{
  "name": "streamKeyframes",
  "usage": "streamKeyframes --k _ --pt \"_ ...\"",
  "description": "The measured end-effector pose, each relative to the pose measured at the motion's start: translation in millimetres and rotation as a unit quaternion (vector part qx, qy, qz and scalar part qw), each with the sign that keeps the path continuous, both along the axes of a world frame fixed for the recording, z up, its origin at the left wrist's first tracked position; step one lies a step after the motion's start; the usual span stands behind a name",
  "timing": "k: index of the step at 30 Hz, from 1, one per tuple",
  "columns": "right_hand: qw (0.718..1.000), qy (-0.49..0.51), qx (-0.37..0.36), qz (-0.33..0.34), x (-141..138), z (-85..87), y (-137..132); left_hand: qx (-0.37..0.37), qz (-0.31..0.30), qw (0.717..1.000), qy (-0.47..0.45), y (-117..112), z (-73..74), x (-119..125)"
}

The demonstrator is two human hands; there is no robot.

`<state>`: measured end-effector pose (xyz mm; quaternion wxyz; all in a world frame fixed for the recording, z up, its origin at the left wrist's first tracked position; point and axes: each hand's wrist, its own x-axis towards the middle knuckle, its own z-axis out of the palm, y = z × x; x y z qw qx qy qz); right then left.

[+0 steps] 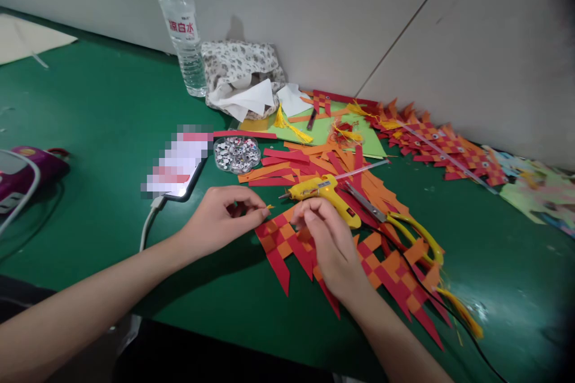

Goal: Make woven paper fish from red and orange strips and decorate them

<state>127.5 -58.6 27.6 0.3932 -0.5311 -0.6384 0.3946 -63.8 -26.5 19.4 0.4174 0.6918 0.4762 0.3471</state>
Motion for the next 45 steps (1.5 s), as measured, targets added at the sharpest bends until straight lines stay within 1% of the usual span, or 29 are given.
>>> streamKeyframes --k 3,5,9,12,14,17,19,22,24,26,28,29,31,33,35,37,39,42,45 --pt "0.999 0.031 -0.023 0.027 2.2 -2.0 -0.5 -0.001 0.009 1.000 0.002 0.8 0.5 -1.1" --pt "0.998 0.043 -0.027 0.029 3.3 -3.0 -1.3 -0.002 0.020 1.000 0.000 1.5 0.8 -1.9" --pt "0.998 0.054 -0.004 0.025 4.7 -1.1 -3.5 0.002 0.046 0.999 -0.015 2.8 1.0 -3.3" --pt "0.998 0.048 0.014 0.032 4.5 1.5 -4.9 0.007 0.052 0.998 -0.029 4.0 0.4 -3.8" --pt "0.999 0.039 0.021 0.025 3.3 1.9 -5.1 0.007 0.050 0.998 -0.037 4.6 -0.6 -4.1" --pt "0.999 0.038 0.039 -0.002 0.6 0.4 -3.2 0.004 0.039 0.998 -0.057 4.4 -2.8 -4.5" --pt "0.998 0.049 0.044 -0.016 -0.8 -1.2 -0.3 -0.001 0.020 0.998 -0.066 3.1 -3.9 -4.5" --pt "0.997 0.064 0.033 -0.028 -1.3 -2.5 4.6 -0.002 -0.017 0.998 -0.062 -0.2 -3.3 -4.6" --pt "0.998 0.055 0.026 -0.026 -0.9 -2.1 6.7 0.011 -0.038 0.998 -0.051 -2.9 -1.5 -5.3" --pt "0.999 0.021 0.024 -0.012 -0.5 -0.7 7.7 0.038 -0.068 0.997 -0.028 -5.8 0.6 -6.7" --pt "0.999 -0.029 0.033 0.011 -0.8 1.6 8.8 0.089 -0.128 0.988 0.007 -8.6 1.5 -8.0" --pt "0.998 -0.051 0.041 0.023 -1.4 3.4 9.9 0.128 -0.165 0.978 0.025 -9.9 1.2 -8.4" --pt "0.994 -0.079 0.062 0.040 -4.2 8.4 14.2 0.218 -0.233 0.946 0.050 -12.2 -0.9 -8.0" --pt "0.991 -0.092 0.082 0.051 -10.1 15.6 21.4 0.293 -0.268 0.915 0.063 -13.9 -4.0 -6.3" --pt "0.985 -0.122 0.107 0.058 -19.6 23.5 30.9 0.332 -0.273 0.900 0.073 -15.0 -6.7 -4.4" --pt "0.972 -0.177 0.140 0.072 -32.1 29.6 41.3 0.346 -0.269 0.895 0.084 -15.7 -8.2 -2.9" --pt "0.957 -0.231 0.148 0.095 -45.3 32.0 51.1 0.352 -0.269 0.892 0.092 -16.2 -8.7 -2.0" --pt "0.933 -0.305 0.139 0.133 -58.9 28.6 62.4 0.363 -0.278 0.883 0.109 -16.7 -9.1 -1.2" --pt "0.927 -0.302 0.170 0.141 -57.1 22.6 68.9 0.378 -0.278 0.873 0.129 -16.7 -10.4 -0.8"
